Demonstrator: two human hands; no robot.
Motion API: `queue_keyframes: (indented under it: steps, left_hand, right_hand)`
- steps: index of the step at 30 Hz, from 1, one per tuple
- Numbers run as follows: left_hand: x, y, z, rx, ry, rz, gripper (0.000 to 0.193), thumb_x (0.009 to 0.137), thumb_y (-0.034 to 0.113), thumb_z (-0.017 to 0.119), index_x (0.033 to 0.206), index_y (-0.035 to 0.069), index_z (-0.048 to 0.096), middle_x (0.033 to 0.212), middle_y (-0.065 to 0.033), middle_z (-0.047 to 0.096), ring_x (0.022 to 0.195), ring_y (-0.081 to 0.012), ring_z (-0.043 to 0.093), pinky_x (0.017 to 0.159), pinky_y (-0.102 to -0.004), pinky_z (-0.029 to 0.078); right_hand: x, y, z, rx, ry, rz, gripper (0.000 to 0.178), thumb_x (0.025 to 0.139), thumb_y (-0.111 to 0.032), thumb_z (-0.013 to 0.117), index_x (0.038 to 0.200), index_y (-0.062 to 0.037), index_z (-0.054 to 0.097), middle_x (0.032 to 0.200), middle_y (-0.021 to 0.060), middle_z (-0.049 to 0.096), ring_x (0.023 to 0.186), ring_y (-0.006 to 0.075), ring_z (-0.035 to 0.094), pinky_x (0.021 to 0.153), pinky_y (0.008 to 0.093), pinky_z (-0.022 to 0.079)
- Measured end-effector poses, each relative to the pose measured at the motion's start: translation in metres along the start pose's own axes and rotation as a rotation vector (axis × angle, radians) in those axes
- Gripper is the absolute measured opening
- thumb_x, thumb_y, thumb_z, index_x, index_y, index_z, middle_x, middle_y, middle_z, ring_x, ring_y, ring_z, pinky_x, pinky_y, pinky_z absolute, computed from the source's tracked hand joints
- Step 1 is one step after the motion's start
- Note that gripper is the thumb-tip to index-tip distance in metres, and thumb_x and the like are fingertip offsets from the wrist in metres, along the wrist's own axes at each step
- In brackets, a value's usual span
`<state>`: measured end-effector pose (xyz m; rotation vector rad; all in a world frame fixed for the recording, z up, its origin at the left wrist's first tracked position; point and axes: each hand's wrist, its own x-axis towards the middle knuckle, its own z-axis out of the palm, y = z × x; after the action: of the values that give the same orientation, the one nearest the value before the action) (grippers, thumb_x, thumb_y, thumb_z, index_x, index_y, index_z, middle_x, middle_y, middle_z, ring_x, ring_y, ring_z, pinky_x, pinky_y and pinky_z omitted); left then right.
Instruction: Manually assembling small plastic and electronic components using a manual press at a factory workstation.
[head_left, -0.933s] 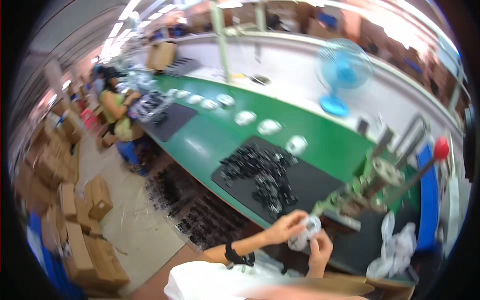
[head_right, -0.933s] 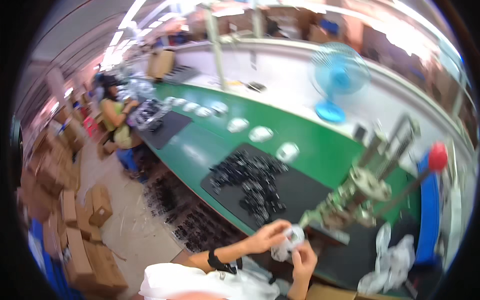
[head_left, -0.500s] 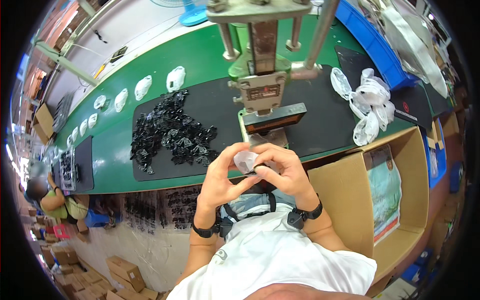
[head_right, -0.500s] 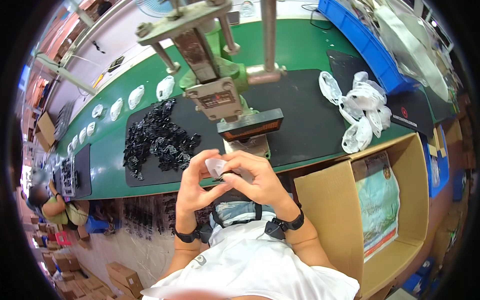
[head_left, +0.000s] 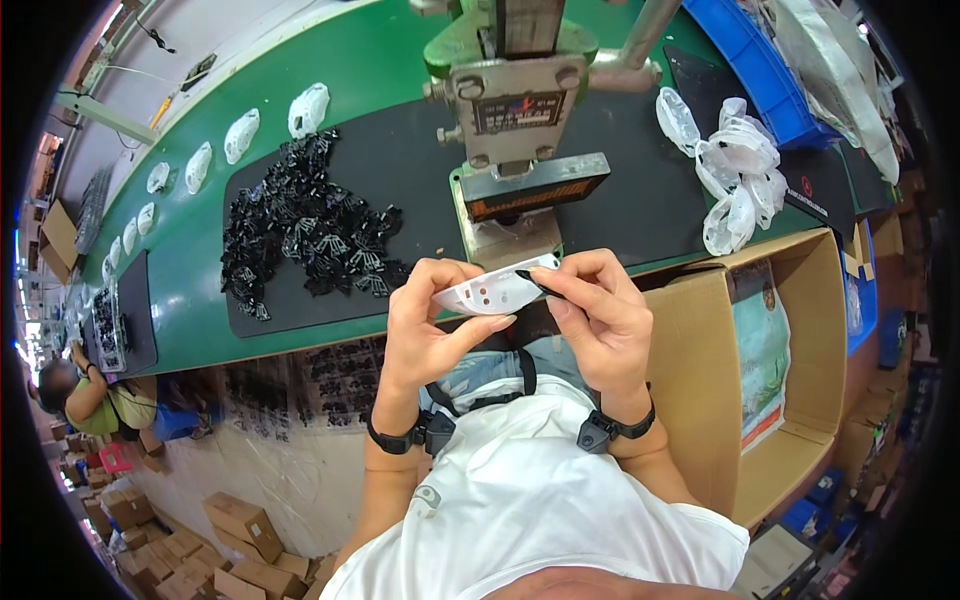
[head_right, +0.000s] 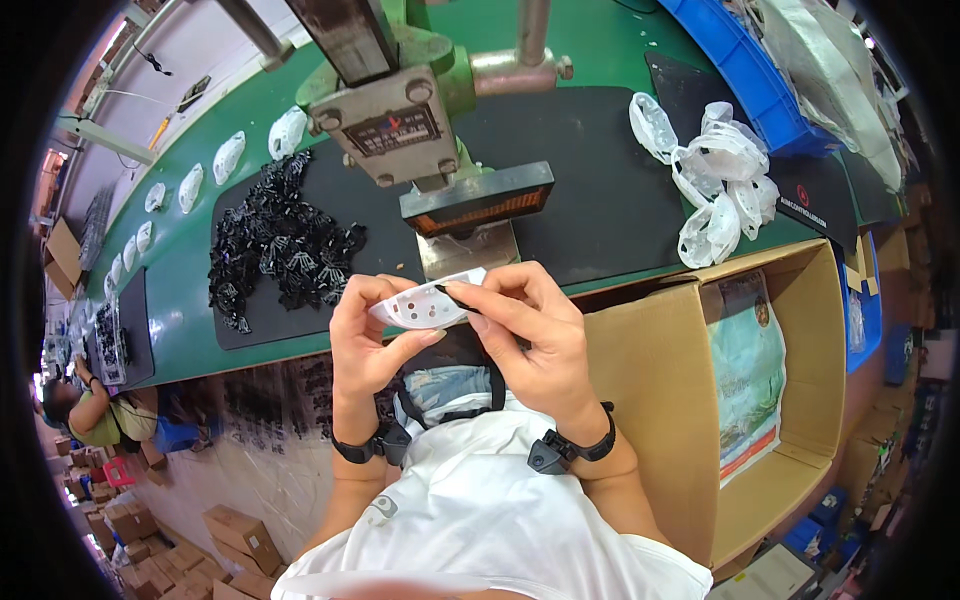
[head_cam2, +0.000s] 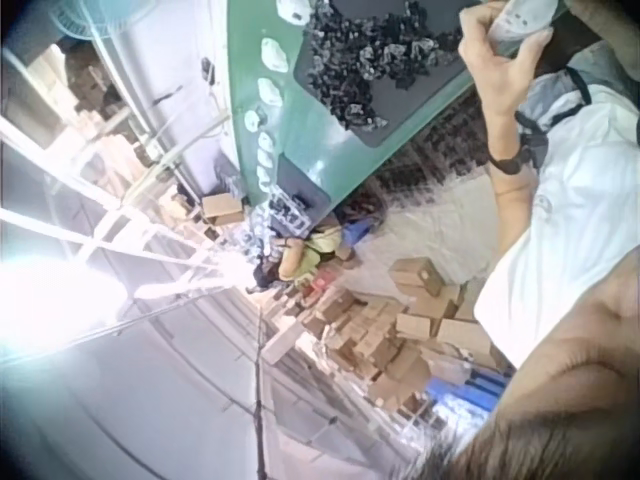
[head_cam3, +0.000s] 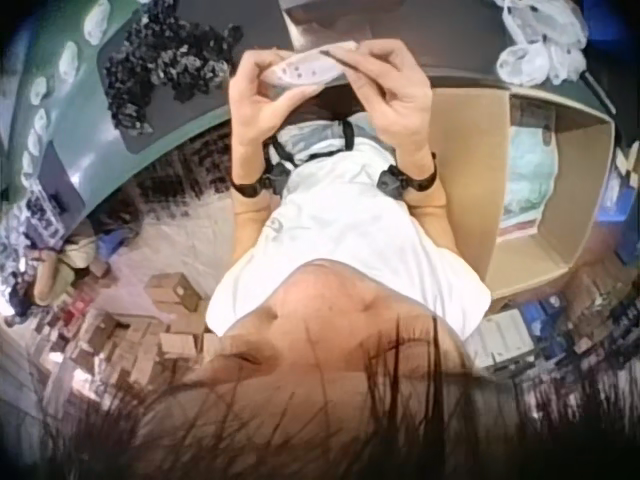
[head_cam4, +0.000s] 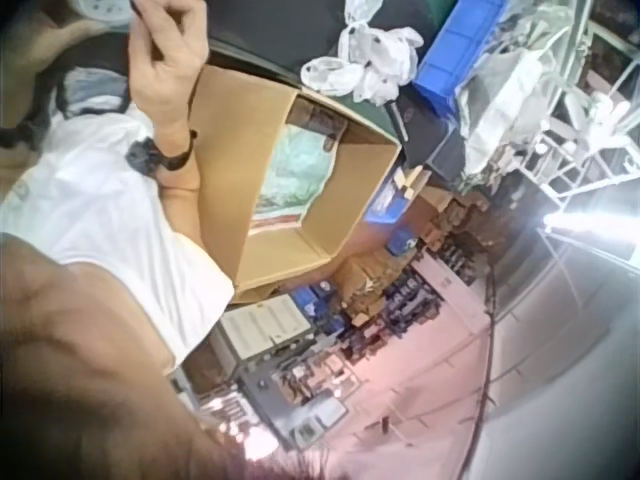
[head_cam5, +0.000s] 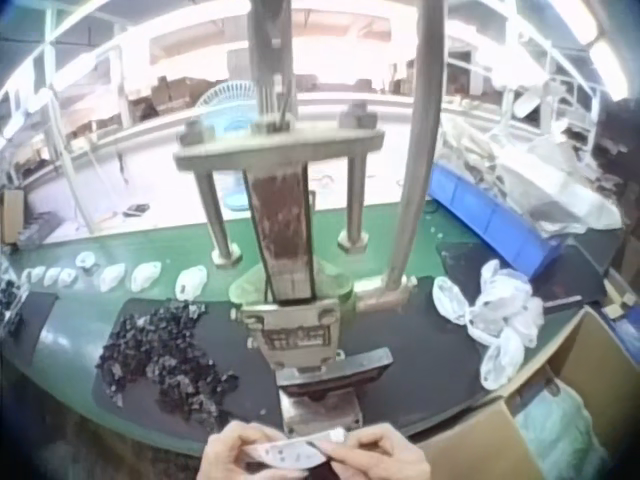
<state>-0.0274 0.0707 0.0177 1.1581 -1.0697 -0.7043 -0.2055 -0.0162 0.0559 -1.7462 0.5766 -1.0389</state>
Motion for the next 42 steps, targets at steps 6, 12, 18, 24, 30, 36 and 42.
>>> queue_keyframes:
  steps: [6, 12, 18, 24, 30, 36, 42]
  left_hand:
    - [0.003, -0.004, -0.001, 0.12, 0.02, 0.023, 0.043, 0.068, 0.007, 0.088, 0.094, 0.0, 0.055, 0.097, -0.0128, 0.069, 0.084, -0.0133, 0.066, 0.076, -0.027, 0.054]
    - [-0.001, -0.003, -0.004, 0.075, 0.01, 0.065, 0.043, 0.066, 0.006, 0.088, 0.093, 0.001, 0.055, 0.095, -0.013, 0.069, 0.082, -0.0135, 0.065, 0.072, -0.0269, 0.053]
    - [0.004, -0.002, -0.005, 0.154, -0.001, 0.124, 0.042, 0.065, 0.007, 0.087, 0.091, 0.001, 0.055, 0.092, -0.0137, 0.069, 0.078, -0.0151, 0.066, 0.07, -0.0261, 0.052]
    - [-0.004, 0.0, -0.002, 0.155, 0.008, 0.088, 0.044, 0.065, 0.009, 0.089, 0.091, 0.001, 0.055, 0.091, -0.014, 0.069, 0.078, -0.0158, 0.066, 0.07, -0.0263, 0.053]
    - [0.001, 0.003, 0.001, 0.223, -0.022, 0.146, 0.038, 0.066, 0.006, 0.087, 0.088, 0.0, 0.057, 0.091, -0.0137, 0.068, 0.075, -0.0157, 0.065, 0.067, -0.0259, 0.052]
    - [-0.006, 0.002, 0.005, 0.214, -0.032, 0.192, 0.038, 0.066, 0.004, 0.087, 0.087, 0.001, 0.056, 0.09, -0.0128, 0.068, 0.073, -0.0161, 0.064, 0.064, -0.0262, 0.052]
    - [-0.001, 0.003, 0.01, 0.225, -0.114, 0.241, 0.043, 0.066, -0.001, 0.085, 0.091, 0.004, 0.05, 0.089, -0.0131, 0.066, 0.079, -0.0152, 0.061, 0.069, -0.0264, 0.049]
  right_hand:
    - [0.005, -0.006, 0.002, -0.073, -0.049, -0.087, 0.041, 0.077, 0.013, 0.068, 0.115, -0.0028, 0.071, 0.099, 0.0087, 0.059, 0.08, 0.0158, 0.061, 0.072, 0.0277, 0.054]
    - [0.0, 0.003, 0.012, 0.001, 0.079, 0.037, 0.03, 0.076, 0.007, 0.075, 0.104, 0.0, 0.071, 0.087, 0.0088, 0.068, 0.076, 0.015, 0.065, 0.065, 0.0258, 0.054]
    - [0.009, 0.012, 0.015, -0.233, 0.145, -0.158, 0.021, 0.073, 0.003, 0.08, 0.092, 0.0002, 0.07, 0.087, 0.0089, 0.064, 0.071, 0.0156, 0.065, 0.061, 0.0257, 0.054]
    - [0.003, 0.012, 0.022, -0.216, 0.22, -0.227, 0.023, 0.071, 0.002, 0.082, 0.089, -0.0018, 0.069, 0.087, 0.0091, 0.066, 0.071, 0.0173, 0.065, 0.06, 0.0273, 0.054]
    - [0.013, 0.017, 0.015, -0.274, 0.132, -0.303, 0.021, 0.07, 0.002, 0.082, 0.087, -0.0035, 0.07, 0.085, 0.0068, 0.066, 0.07, 0.0198, 0.063, 0.059, 0.0288, 0.051]
    - [0.001, 0.015, 0.014, -0.338, 0.123, -0.286, 0.02, 0.068, 0.0, 0.082, 0.084, -0.0057, 0.071, 0.093, 0.0059, 0.066, 0.08, 0.0217, 0.06, 0.065, 0.0305, 0.048]
    - [0.012, 0.022, -0.001, 0.473, -0.169, 0.313, 0.022, 0.082, -0.006, 0.073, 0.1, -0.0006, 0.061, 0.097, 0.0052, 0.064, 0.092, 0.0119, 0.058, 0.082, 0.0268, 0.046]
